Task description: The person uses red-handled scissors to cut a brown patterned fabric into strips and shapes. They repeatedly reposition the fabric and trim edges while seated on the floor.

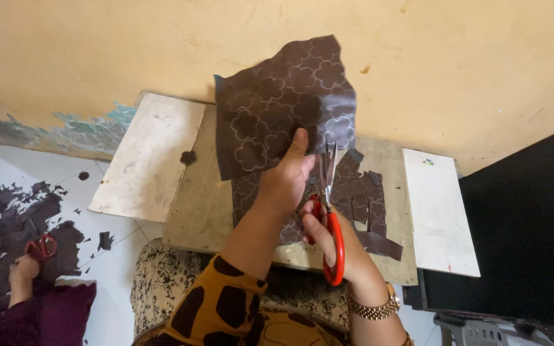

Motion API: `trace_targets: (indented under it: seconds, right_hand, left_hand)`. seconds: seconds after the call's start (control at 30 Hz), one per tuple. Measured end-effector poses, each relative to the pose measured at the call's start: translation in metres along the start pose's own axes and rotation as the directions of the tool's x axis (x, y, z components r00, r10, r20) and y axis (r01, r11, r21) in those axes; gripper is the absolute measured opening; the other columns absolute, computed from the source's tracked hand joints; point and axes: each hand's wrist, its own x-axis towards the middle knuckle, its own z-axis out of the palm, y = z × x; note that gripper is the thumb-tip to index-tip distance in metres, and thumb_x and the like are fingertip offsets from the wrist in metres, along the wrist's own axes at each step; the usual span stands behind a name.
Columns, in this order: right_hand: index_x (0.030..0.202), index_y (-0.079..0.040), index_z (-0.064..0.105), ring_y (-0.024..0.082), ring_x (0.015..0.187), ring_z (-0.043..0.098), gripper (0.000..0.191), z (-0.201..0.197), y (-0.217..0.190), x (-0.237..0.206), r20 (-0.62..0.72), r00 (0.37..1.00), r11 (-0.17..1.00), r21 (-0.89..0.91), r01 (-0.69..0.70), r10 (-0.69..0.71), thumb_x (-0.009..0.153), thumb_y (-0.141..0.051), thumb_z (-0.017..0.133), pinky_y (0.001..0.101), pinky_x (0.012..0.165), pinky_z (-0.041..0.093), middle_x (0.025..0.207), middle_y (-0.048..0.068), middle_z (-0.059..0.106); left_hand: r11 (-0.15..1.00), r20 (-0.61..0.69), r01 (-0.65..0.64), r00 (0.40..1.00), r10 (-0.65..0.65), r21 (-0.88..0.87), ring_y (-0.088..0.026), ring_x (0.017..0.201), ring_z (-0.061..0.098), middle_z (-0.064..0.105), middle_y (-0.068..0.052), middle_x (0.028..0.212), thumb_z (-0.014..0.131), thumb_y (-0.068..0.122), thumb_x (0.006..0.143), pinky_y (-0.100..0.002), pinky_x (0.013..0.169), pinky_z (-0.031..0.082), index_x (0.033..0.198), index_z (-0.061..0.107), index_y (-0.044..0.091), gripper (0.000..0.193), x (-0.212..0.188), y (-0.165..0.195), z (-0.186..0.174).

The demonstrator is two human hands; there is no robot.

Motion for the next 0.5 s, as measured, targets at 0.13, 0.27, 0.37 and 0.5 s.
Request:
trace_targets:
  seconds: [0.13, 0.27, 0.37, 0.5]
  right_hand:
    - [0.107, -0.005, 0.059, 0.012, 0.074, 0.056, 0.043, -0.01, -0.001, 0.0, -0.091, 0.996, 0.993, -0.115, 0.014, -0.024, 0.098, -0.047, 0.06, 0.0282, 0.067, 0.049, 0.083, 0.0, 0.057]
    - [0.114, -0.003, 0.061, 0.012, 0.078, 0.056, 0.054, -0.02, -0.004, -0.003, -0.137, 0.989, 0.994, -0.1, 0.043, -0.057, 0.096, -0.054, 0.058, 0.0282, 0.069, 0.05, 0.093, 0.001, 0.06]
    - [0.116, -0.003, 0.06, 0.013, 0.078, 0.056, 0.06, -0.021, -0.008, -0.006, -0.126, 0.99, 0.992, -0.118, 0.052, -0.066, 0.096, -0.06, 0.055, 0.0281, 0.069, 0.049, 0.094, 0.002, 0.06]
    - [0.112, -0.005, 0.058, 0.012, 0.077, 0.054, 0.063, -0.021, -0.016, -0.008, -0.099, 0.987, 0.972, -0.211, 0.107, -0.13, 0.095, -0.065, 0.052, 0.028, 0.068, 0.049, 0.094, 0.002, 0.058]
  left_hand:
    - [0.997, 0.074, 0.075, 0.994, -0.075, 0.011, -0.03, 0.138, 0.053, 0.053, -0.018, 0.149, 0.06, 0.044, 0.099, -0.048, 0.12, 0.038, 0.148, 0.043, 0.001, 0.068, -0.003, -0.003, 0.008]
    - [0.993, 0.03, 0.118, 0.992, -0.119, 0.026, -0.039, 0.135, 0.053, 0.053, -0.02, 0.146, 0.06, 0.045, 0.097, -0.051, 0.116, 0.041, 0.147, 0.043, -0.002, 0.071, -0.004, -0.006, 0.013]
    - [0.989, -0.017, 0.142, 0.99, -0.142, 0.035, -0.041, 0.132, 0.055, 0.054, -0.023, 0.144, 0.062, 0.046, 0.097, -0.05, 0.114, 0.044, 0.146, 0.045, -0.005, 0.073, -0.006, -0.008, 0.015]
    - [0.978, -0.087, 0.203, 0.976, -0.199, 0.045, -0.042, 0.128, 0.059, 0.057, -0.026, 0.14, 0.062, 0.048, 0.097, -0.048, 0.111, 0.046, 0.145, 0.046, -0.007, 0.075, -0.007, -0.01, 0.018]
